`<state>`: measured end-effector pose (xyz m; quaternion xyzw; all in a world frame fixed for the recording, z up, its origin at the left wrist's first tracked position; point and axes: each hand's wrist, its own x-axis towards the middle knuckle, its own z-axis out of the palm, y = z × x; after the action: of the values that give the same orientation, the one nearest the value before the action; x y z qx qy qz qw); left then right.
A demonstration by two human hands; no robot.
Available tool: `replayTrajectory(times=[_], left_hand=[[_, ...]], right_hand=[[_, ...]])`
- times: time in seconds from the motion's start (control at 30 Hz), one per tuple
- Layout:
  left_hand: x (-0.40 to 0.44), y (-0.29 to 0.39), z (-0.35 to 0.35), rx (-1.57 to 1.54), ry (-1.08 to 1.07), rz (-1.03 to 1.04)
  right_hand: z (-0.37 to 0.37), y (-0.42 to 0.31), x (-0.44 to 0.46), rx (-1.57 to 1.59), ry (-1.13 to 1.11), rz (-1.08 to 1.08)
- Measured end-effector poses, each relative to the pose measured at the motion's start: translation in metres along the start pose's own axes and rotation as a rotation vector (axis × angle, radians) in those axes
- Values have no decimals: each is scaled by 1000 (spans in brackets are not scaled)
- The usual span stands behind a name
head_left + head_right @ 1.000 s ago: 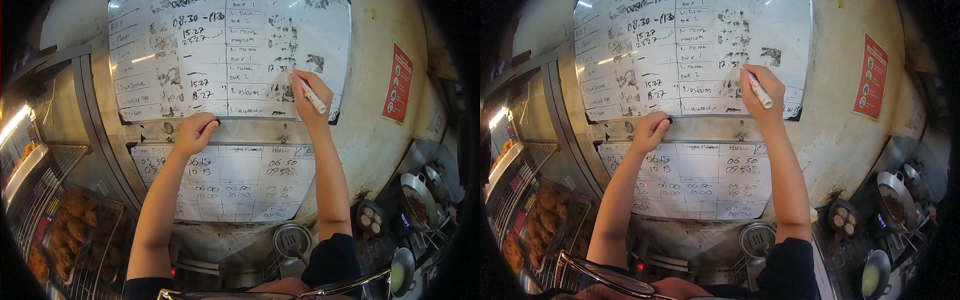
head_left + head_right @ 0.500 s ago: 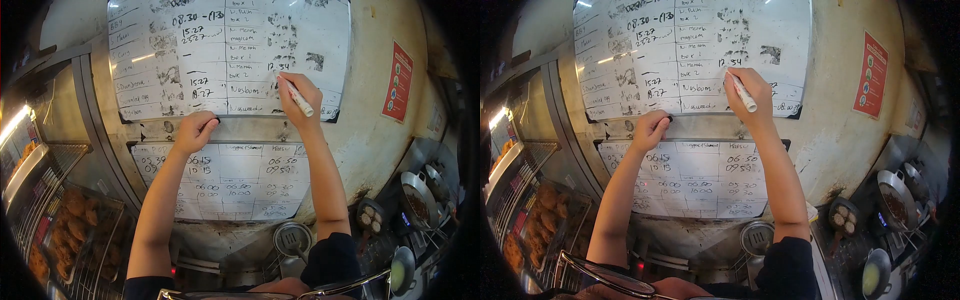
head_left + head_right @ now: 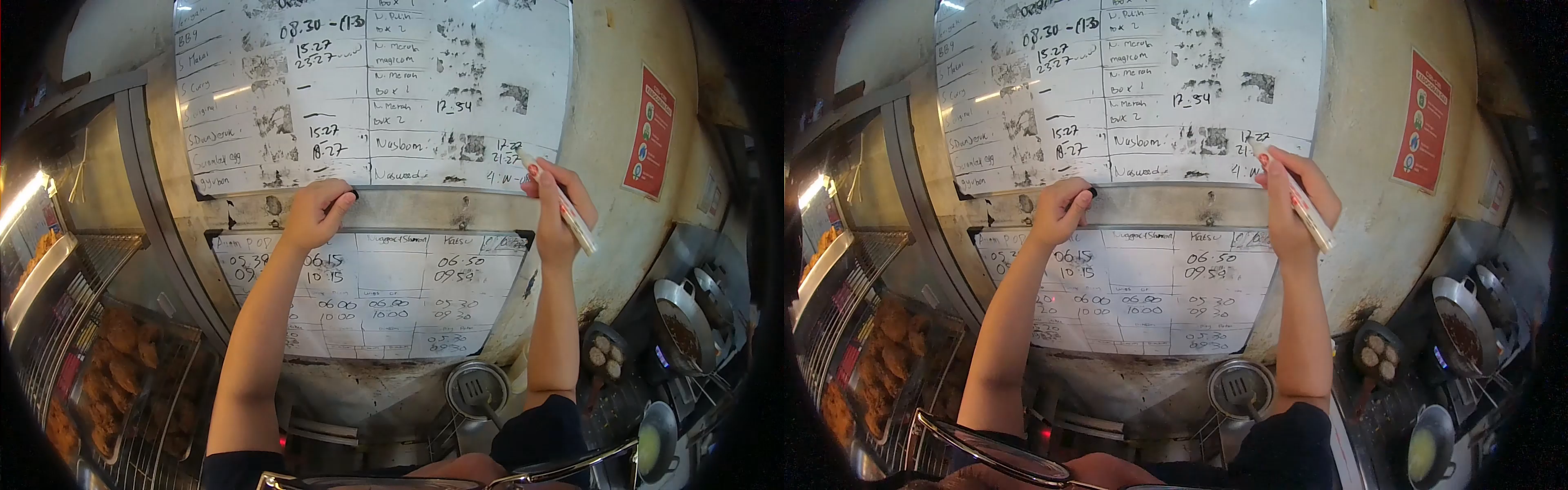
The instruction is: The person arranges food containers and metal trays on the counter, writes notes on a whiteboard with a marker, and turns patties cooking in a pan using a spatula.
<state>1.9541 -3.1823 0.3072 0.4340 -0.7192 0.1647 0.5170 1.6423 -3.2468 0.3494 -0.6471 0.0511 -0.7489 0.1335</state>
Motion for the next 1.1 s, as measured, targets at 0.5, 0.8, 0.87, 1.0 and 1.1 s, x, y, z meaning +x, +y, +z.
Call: replayTrajectory(times=[0.5, 0.8, 0.87, 1.0, 1.1], left_hand=[[0, 7, 0, -49, 5, -37], [-1, 3, 1, -60, 11, -21], [-1, 3, 1, -59, 16, -21], [-2, 5, 2, -105, 15, -64], [0, 5, 1, -48, 23, 3]], right_hand=[[-57, -24, 17, 94, -94, -219], [-56, 3, 1, 260, -293, -183], [-47, -2, -13, 520, -416, 43], [-30, -7, -38, 1090, -384, 317], [-22, -17, -60, 1328, -268, 426]])
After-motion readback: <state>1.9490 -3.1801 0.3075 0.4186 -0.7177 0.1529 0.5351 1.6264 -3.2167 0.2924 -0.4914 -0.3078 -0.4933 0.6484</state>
